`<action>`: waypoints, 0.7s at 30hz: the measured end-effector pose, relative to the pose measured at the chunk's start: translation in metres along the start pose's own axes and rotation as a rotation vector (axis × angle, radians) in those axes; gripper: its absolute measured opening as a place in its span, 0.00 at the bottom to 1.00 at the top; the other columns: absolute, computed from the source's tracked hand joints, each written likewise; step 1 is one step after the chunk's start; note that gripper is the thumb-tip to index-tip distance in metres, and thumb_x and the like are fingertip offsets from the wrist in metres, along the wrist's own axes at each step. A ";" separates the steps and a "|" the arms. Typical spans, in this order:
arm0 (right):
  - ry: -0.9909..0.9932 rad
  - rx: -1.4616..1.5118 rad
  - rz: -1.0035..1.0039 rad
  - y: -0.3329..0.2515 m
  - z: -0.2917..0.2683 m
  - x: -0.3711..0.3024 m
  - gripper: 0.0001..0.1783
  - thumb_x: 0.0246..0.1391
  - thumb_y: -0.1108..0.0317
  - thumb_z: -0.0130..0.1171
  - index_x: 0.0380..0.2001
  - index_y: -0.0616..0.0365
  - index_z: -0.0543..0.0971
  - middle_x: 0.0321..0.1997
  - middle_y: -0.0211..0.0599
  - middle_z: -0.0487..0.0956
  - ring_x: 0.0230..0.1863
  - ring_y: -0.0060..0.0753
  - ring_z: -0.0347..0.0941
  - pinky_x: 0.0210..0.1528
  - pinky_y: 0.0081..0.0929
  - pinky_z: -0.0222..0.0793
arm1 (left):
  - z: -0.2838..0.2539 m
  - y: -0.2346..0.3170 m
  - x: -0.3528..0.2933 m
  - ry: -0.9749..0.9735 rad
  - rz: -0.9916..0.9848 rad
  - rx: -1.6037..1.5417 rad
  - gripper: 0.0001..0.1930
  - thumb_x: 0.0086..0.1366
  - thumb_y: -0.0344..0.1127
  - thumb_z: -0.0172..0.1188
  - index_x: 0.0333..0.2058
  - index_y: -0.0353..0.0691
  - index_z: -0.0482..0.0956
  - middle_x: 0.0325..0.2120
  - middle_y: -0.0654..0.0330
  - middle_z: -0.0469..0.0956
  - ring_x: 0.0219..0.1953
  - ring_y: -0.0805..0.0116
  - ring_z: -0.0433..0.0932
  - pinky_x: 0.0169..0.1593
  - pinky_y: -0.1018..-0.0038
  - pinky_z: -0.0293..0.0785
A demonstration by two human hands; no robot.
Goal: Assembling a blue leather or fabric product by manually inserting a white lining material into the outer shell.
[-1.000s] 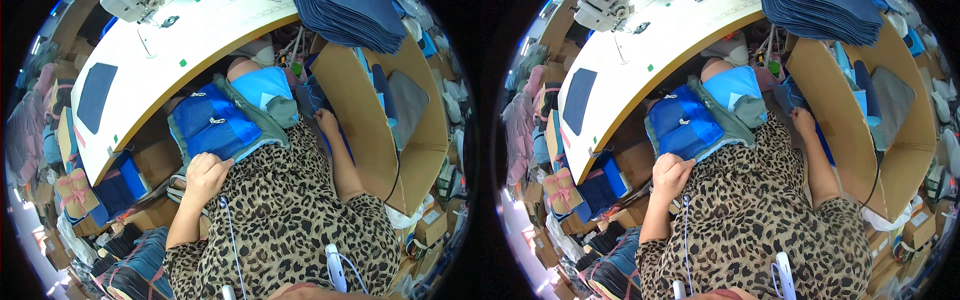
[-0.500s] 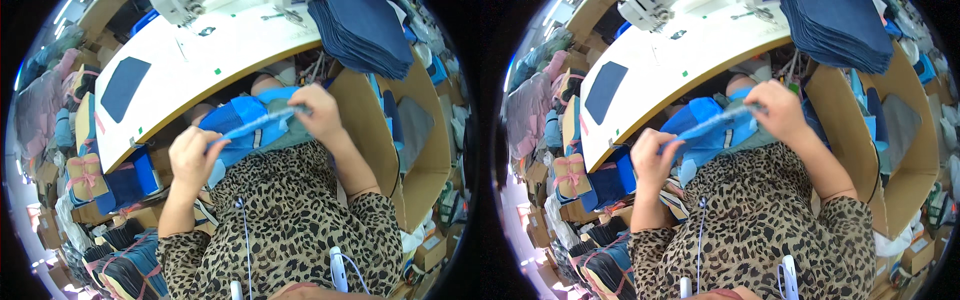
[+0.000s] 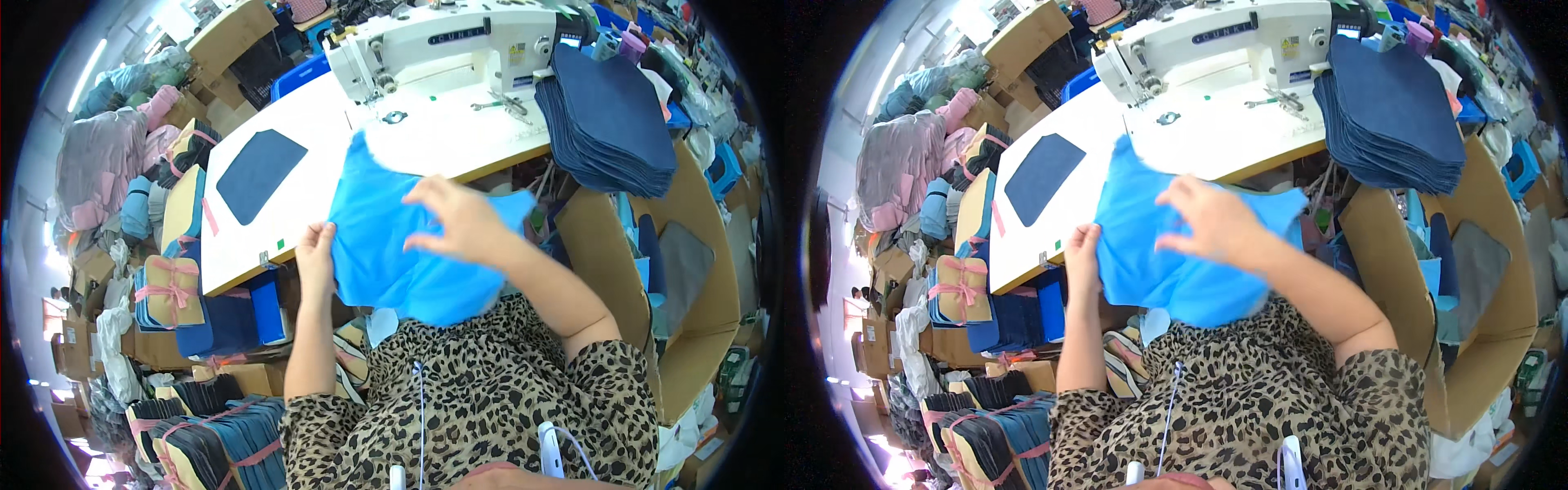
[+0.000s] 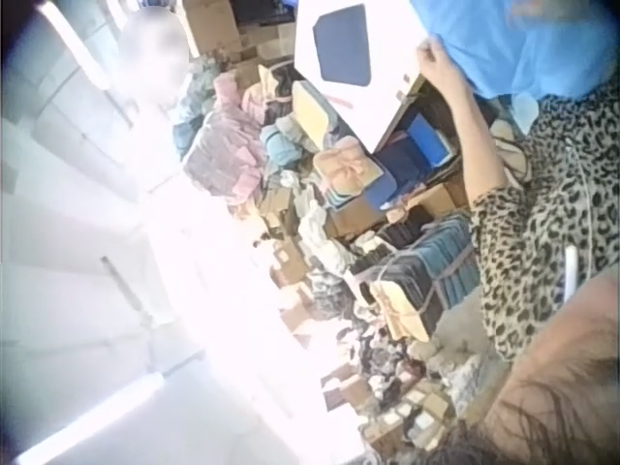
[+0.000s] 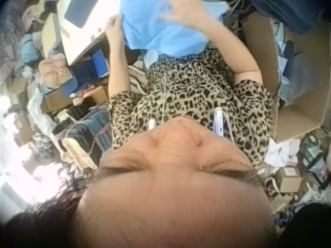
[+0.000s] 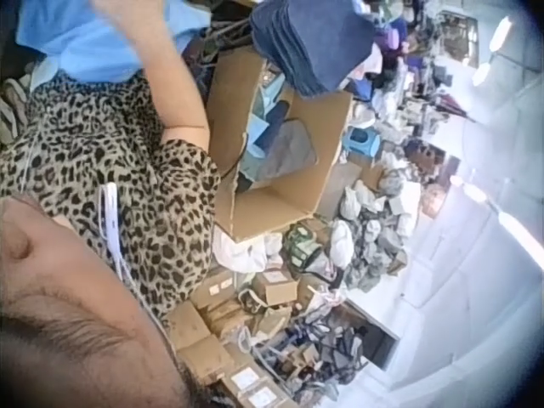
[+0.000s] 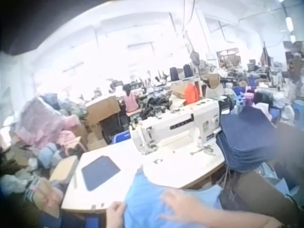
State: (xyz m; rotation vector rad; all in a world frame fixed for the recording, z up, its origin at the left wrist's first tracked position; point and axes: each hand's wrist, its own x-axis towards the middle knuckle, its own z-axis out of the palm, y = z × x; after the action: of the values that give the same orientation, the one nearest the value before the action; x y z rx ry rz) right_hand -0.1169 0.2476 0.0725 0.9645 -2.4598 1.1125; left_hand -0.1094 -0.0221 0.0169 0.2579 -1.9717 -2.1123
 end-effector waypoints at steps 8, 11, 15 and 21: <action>-0.005 -0.014 -0.019 -0.006 0.116 -0.026 0.31 0.41 0.57 0.70 0.49 0.51 0.72 0.48 0.40 0.68 0.44 0.40 0.75 0.35 0.33 0.76 | 0.020 -0.045 -0.040 0.020 0.046 -0.195 0.06 0.67 0.32 0.58 0.36 0.35 0.74 0.28 0.66 0.77 0.27 0.84 0.71 0.32 0.86 0.67; -0.013 0.015 -0.022 0.012 0.127 -0.027 0.20 0.42 0.65 0.65 0.41 0.53 0.75 0.42 0.37 0.72 0.43 0.42 0.74 0.35 0.34 0.75 | 0.030 -0.055 -0.051 0.050 0.025 -0.253 0.05 0.69 0.33 0.56 0.36 0.37 0.73 0.28 0.67 0.76 0.26 0.83 0.70 0.31 0.86 0.66; 0.030 0.268 -0.021 0.019 0.106 -0.031 0.06 0.44 0.73 0.59 0.29 0.56 0.79 0.34 0.34 0.78 0.39 0.43 0.75 0.38 0.37 0.74 | 0.016 -0.055 -0.058 -0.050 -0.020 -0.352 0.13 0.69 0.43 0.56 0.40 0.37 0.72 0.31 0.67 0.74 0.31 0.82 0.69 0.36 0.85 0.65; 0.013 0.875 0.273 0.018 0.002 -0.020 0.11 0.57 0.81 0.47 0.40 0.64 0.78 0.35 0.27 0.79 0.39 0.18 0.74 0.42 0.19 0.70 | 0.016 0.002 -0.031 -0.197 0.271 0.354 0.39 0.52 0.49 0.69 0.58 0.34 0.65 0.48 0.53 0.71 0.48 0.64 0.71 0.50 0.71 0.68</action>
State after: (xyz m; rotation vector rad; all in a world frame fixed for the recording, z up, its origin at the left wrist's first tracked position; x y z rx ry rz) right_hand -0.1146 0.2639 0.0514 0.7931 -2.1059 2.3705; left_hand -0.0846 0.0020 0.0189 -0.1573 -2.3363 -1.6708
